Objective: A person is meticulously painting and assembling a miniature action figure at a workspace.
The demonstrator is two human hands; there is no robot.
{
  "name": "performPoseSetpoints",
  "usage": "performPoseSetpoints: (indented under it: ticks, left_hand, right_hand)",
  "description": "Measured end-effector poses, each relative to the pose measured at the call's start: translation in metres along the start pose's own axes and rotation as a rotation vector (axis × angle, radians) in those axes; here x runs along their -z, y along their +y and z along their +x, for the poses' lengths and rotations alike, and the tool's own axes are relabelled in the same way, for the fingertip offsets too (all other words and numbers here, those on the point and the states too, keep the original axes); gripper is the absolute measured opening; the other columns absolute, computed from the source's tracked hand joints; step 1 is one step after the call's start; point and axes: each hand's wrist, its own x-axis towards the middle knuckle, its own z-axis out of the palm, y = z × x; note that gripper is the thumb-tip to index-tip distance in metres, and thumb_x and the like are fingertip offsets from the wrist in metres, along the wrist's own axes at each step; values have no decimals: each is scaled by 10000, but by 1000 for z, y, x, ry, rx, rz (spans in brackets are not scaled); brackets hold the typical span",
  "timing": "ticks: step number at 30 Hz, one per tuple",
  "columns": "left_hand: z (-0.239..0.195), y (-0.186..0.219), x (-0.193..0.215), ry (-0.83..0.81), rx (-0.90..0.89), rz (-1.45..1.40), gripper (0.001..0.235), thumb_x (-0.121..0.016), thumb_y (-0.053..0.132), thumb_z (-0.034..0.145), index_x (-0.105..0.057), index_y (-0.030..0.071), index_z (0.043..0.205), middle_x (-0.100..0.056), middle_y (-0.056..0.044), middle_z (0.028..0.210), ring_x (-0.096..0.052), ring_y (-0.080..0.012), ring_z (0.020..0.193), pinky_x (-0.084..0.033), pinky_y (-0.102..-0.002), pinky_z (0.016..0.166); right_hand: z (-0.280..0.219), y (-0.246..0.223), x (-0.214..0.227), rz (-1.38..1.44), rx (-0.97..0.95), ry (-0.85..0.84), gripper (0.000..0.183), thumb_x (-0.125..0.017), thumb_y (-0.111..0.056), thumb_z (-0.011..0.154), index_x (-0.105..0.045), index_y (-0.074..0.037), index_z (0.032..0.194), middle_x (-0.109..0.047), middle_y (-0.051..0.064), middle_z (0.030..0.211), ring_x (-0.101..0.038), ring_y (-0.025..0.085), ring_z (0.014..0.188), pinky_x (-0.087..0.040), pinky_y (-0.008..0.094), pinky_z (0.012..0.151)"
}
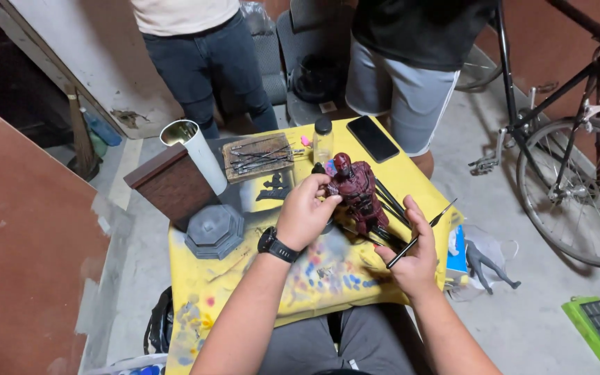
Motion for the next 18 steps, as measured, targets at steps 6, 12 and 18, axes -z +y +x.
performPoseSetpoints:
  ticks: [6,12,18]
  left_hand:
    - [-1,5,0,5,-13,10,420,-831,228,793,-683,50,1144,-719,-181,1025,-734,-305,992,-635,-355,731]
    - [-9,54,18,-162,106,152,374,-658,303,892,-641,90,1199,-698,-49,1017,-666,-202,946,-535,-363,826]
    - [-32,43,27,-158,155,120,348,-670,298,879,-646,116,1174,-642,-2,906,-594,-124,692,-501,-313,692]
  right_hand:
    - [6,-2,-5,15,20,-4,919,-911,-218,694,-413,13,1431,-424,271,1580,-377,364,1511,-288,445,1261]
    - [14,-19,3,-21,-9,-104,810,-739,-405,867,-390,-4,1478,-394,283,1607,-377,388,1542,-331,476,1281]
    - [18,-26,12,-23,1,-113,748,-708,-427,896,-412,-43,1466,-403,276,1613,-399,379,1535,-327,441,1268]
